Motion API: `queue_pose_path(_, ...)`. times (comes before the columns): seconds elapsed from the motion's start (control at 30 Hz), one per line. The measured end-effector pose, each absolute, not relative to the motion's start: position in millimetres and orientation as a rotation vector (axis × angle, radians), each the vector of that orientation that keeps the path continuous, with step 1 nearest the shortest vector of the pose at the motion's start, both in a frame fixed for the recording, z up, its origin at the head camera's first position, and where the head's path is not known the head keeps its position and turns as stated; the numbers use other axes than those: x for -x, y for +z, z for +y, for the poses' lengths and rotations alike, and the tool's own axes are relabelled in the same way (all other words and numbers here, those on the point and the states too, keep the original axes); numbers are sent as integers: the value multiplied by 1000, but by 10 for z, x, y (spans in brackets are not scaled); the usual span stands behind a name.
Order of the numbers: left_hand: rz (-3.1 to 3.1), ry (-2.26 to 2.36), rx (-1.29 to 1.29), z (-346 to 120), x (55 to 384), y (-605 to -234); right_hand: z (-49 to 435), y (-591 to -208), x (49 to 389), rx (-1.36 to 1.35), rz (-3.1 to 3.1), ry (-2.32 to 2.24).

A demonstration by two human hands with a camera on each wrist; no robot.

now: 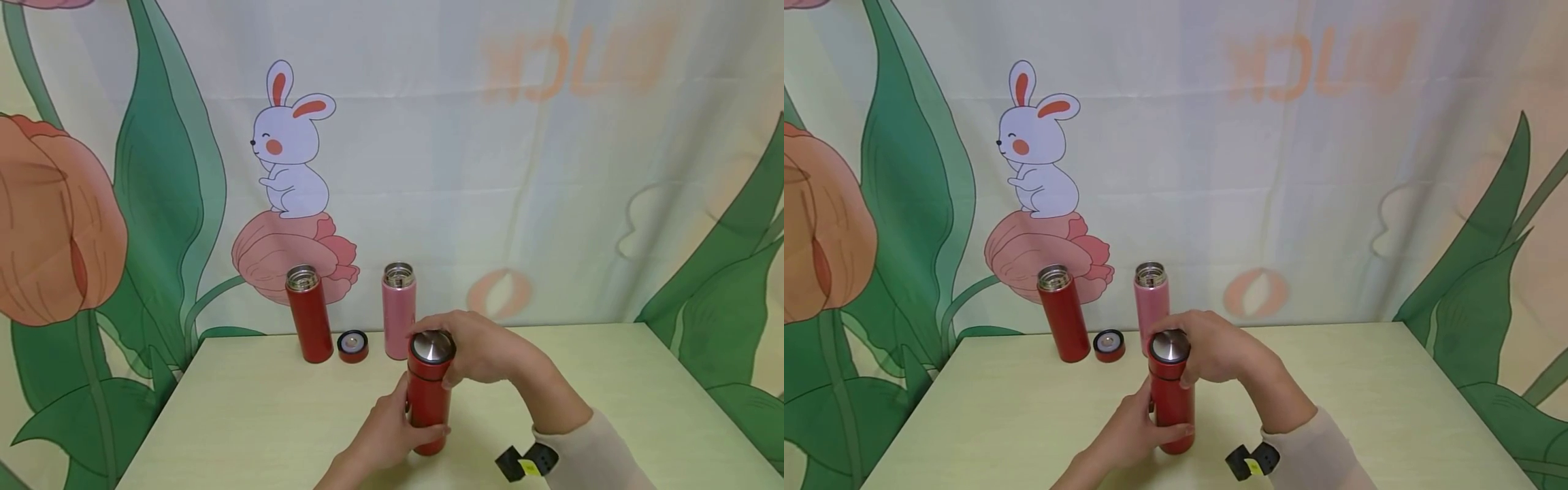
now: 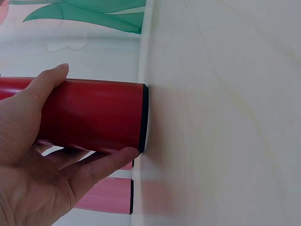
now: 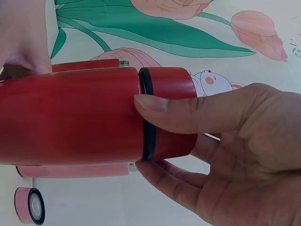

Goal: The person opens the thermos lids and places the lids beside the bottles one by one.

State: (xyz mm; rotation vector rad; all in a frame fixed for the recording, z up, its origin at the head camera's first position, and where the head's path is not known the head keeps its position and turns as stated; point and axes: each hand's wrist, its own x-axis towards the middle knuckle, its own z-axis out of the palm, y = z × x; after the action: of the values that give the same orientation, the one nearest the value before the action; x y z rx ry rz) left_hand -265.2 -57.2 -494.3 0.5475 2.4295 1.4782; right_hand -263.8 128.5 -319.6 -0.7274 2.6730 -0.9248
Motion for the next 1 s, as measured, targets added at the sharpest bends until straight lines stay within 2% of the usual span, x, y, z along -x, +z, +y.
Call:
queue_pose_path(0.23,2422,1482,-540,-564,2663,-4945,1317,-3218,2629,726,2663,-955)
queue_pose_path(1.0,2420,1457,-492,-579,2624,-4930,1009,-3255,2329,334,3121,-701)
